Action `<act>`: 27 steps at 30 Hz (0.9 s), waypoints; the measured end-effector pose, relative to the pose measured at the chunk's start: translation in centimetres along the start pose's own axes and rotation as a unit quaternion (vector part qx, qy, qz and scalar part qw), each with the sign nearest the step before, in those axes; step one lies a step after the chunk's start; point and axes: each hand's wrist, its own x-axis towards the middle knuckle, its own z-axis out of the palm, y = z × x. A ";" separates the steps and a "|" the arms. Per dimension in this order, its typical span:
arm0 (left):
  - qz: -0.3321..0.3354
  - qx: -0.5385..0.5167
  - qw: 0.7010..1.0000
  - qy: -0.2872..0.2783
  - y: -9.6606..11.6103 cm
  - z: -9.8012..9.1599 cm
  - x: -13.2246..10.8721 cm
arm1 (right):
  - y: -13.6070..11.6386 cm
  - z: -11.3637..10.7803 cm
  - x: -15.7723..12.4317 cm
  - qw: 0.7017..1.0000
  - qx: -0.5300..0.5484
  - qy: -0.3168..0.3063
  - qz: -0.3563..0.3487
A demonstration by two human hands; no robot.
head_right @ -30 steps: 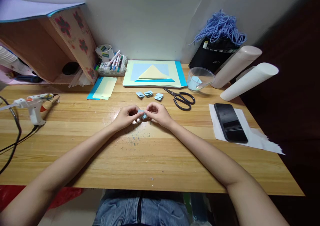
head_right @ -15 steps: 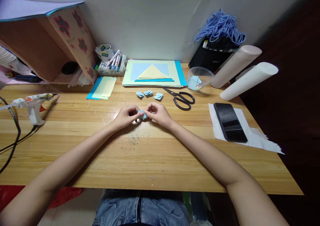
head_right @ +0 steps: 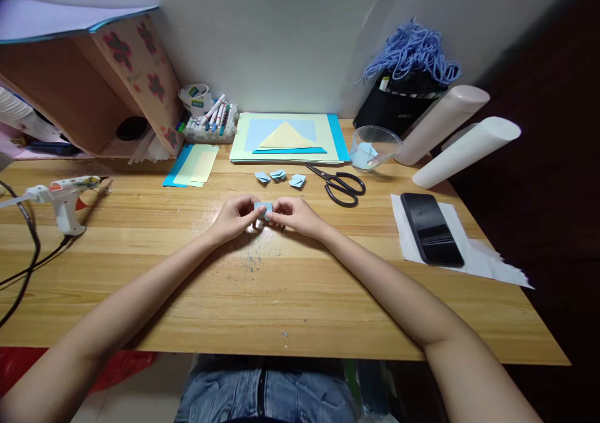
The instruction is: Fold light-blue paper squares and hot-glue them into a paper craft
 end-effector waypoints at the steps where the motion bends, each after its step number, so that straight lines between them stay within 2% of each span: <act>1: 0.006 0.010 1.000 0.003 0.0 0.0 0.0 | 0.0 0.0 0.0 1.000 -0.001 0.004 -0.001; 4: 0.021 0.031 0.999 0.010 0.1 0.0 0.0 | 0.0 0.1 0.0 1.000 -0.009 0.008 -0.007; 11: 0.022 0.049 0.998 -0.011 0.0 0.0 0.0 | -0.1 0.1 -0.1 0.999 -0.031 0.005 -0.022; 21: -0.015 -0.025 0.999 -0.045 0.1 -0.1 -0.1 | -0.2 -0.1 -0.1 0.999 -0.044 -0.006 -0.031; 27: -0.022 -0.021 0.998 -0.052 -0.1 -0.1 0.0 | -0.1 -0.2 -0.1 0.998 -0.041 -0.023 -0.031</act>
